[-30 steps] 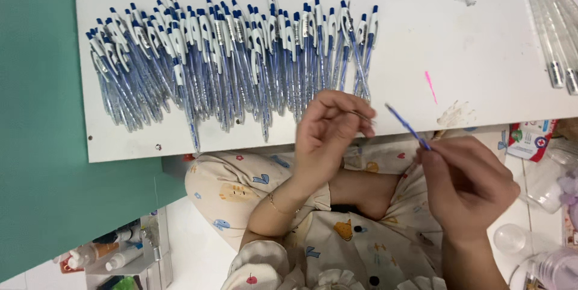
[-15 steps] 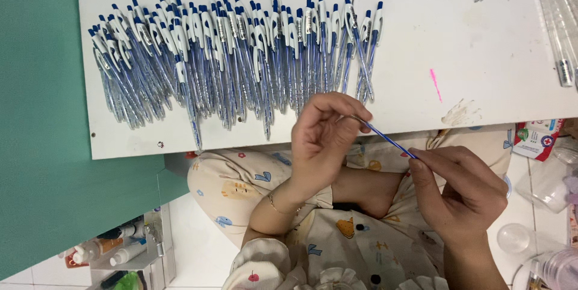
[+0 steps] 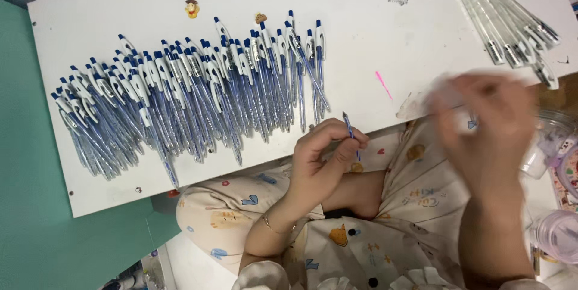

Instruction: The person sits on the floor and assembles blue ballpoint pens by hand. They pick up clear pen barrels, insert blue ink refills, and attach blue caps to the barrels, placing the finished pens on a white board.

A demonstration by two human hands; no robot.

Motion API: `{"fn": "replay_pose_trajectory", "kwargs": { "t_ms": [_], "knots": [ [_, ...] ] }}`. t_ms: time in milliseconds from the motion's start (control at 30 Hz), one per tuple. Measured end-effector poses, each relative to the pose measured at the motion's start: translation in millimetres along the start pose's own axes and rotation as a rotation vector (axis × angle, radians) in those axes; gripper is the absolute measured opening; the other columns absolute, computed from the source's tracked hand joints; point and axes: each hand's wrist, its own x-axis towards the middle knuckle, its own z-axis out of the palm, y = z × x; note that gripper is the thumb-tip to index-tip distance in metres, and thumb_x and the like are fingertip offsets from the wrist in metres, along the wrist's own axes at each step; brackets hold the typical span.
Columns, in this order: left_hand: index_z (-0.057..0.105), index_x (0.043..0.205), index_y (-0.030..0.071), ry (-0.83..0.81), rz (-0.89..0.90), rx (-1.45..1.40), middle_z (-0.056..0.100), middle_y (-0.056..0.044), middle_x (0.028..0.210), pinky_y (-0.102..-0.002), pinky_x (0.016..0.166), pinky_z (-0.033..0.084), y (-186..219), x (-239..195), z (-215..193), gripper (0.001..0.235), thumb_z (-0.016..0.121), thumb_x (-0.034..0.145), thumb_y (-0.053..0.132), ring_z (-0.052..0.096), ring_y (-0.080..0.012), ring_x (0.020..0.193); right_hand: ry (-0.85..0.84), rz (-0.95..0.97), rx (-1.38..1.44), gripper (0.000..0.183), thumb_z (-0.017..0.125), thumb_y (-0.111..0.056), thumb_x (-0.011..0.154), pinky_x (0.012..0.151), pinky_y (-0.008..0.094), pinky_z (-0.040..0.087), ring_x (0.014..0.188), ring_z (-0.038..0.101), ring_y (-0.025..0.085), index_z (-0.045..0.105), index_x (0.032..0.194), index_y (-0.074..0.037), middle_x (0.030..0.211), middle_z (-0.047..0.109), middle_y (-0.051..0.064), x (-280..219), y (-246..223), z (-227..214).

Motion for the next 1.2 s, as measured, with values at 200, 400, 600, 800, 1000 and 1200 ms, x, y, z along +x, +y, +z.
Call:
{"fn": "replay_pose_trajectory", "kwargs": {
  "t_ms": [200, 400, 600, 800, 1000, 1200],
  "knots": [
    [0.069, 0.104, 0.010, 0.006, 0.008, 0.086, 0.071, -0.003, 0.099, -0.029, 0.087, 0.054, 3, 1, 1, 0.009, 0.062, 0.106, 0.015, 0.067, -0.0163, 0.097, 0.066, 0.115, -0.221, 0.028, 0.075, 0.007, 0.115, 0.099, 0.054, 0.050, 0.119, 0.062, 0.048, 0.074, 0.138, 0.022, 0.132, 0.058, 0.034, 18, 68, -12],
    [0.070, 0.104, 0.009, -0.010, -0.008, 0.082, 0.071, -0.003, 0.100, -0.027, 0.085, 0.054, 1, 1, 3, 0.008, 0.063, 0.105, 0.014, 0.066, -0.0159, 0.096, 0.038, 0.159, -0.236, 0.025, 0.076, 0.005, 0.114, 0.098, 0.048, 0.050, 0.112, 0.064, 0.044, 0.077, 0.136, 0.018, 0.122, 0.063, 0.031, 14, 103, -4],
    [0.070, 0.104, 0.009, -0.002, -0.013, 0.097, 0.072, -0.003, 0.100, -0.027, 0.085, 0.054, -1, 0, 3, 0.006, 0.064, 0.104, 0.011, 0.066, -0.0160, 0.096, 0.006, 0.234, -0.113, 0.021, 0.069, 0.009, 0.116, 0.094, 0.045, 0.051, 0.105, 0.064, 0.040, 0.075, 0.134, 0.017, 0.123, 0.056, 0.031, 19, 108, -2],
    [0.070, 0.106, 0.008, 0.001, -0.009, 0.087, 0.072, -0.005, 0.101, -0.027, 0.082, 0.054, 0, 0, 6, 0.008, 0.064, 0.104, 0.012, 0.066, -0.0159, 0.095, 0.095, 0.268, 0.164, 0.012, 0.059, 0.001, 0.130, 0.101, 0.037, 0.045, 0.110, 0.055, 0.027, 0.061, 0.141, 0.008, 0.132, 0.057, 0.020, 14, 104, 4],
    [0.071, 0.111, 0.009, -0.035, 0.006, 0.136, 0.073, -0.005, 0.101, -0.029, 0.086, 0.055, 3, -1, 9, 0.009, 0.066, 0.103, 0.008, 0.068, -0.0176, 0.096, 0.201, 0.481, 0.831, 0.006, 0.054, -0.001, 0.125, 0.074, 0.023, 0.052, 0.076, 0.058, 0.015, 0.053, 0.121, -0.006, 0.105, 0.062, 0.013, 10, -10, 2],
    [0.070, 0.109, 0.008, -0.034, 0.035, 0.180, 0.071, -0.006, 0.098, -0.031, 0.086, 0.050, 4, -2, 10, 0.008, 0.069, 0.101, 0.009, 0.065, -0.0194, 0.090, 0.054, 0.369, 0.829, 0.008, 0.057, 0.002, 0.109, 0.076, 0.026, 0.055, 0.079, 0.063, 0.020, 0.056, 0.113, 0.009, 0.106, 0.065, 0.021, 17, -69, -3]
  ]
}}
